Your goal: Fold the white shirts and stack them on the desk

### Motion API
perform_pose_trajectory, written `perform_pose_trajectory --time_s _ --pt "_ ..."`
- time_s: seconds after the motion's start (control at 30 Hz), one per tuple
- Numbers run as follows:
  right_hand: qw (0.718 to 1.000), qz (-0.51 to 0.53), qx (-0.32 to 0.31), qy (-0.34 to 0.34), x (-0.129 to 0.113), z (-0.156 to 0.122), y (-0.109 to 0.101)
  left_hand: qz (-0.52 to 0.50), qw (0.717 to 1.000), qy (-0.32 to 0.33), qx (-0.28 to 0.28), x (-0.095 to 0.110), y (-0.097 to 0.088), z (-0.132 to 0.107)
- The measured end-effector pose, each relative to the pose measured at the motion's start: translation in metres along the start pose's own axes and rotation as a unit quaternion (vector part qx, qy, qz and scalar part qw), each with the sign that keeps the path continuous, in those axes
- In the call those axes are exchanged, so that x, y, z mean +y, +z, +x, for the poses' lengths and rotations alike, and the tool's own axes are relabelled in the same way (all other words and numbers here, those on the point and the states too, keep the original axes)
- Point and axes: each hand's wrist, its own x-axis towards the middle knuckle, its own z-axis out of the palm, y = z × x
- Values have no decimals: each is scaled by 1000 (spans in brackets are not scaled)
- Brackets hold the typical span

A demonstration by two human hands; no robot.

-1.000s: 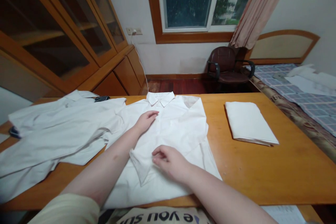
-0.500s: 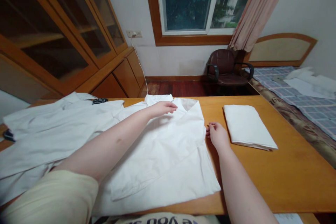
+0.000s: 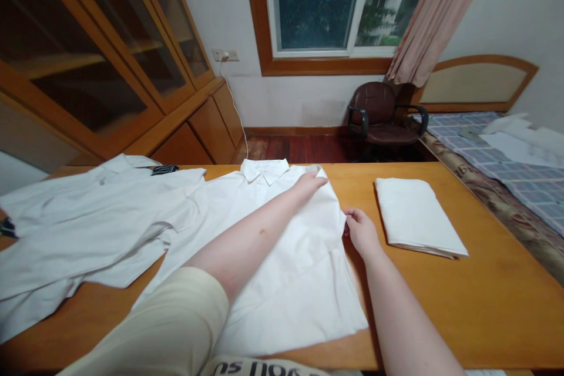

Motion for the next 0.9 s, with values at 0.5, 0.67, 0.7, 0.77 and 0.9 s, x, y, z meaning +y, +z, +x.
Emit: perform_pose_trajectory --time_s 0.5,0.67,0.7,0.77,0.9 --pt "958 -264 33 -103 -17 -9 10 -173 983 -42 39 -48 -38 10" --pt "932 -340 55 -117 -22 -10 11 -140 989 -32 31 -50 -38 6" --pt "922 -363 62 -117 -23 -10 11 -127 991 -30 37 -49 -38 7" --pt "901 -411 81 -113 -23 -10 11 -96 993 -28 55 -47 -38 11" --pt "874 -470 84 -91 -22 -10 10 -20 995 -31 91 -46 -37 18"
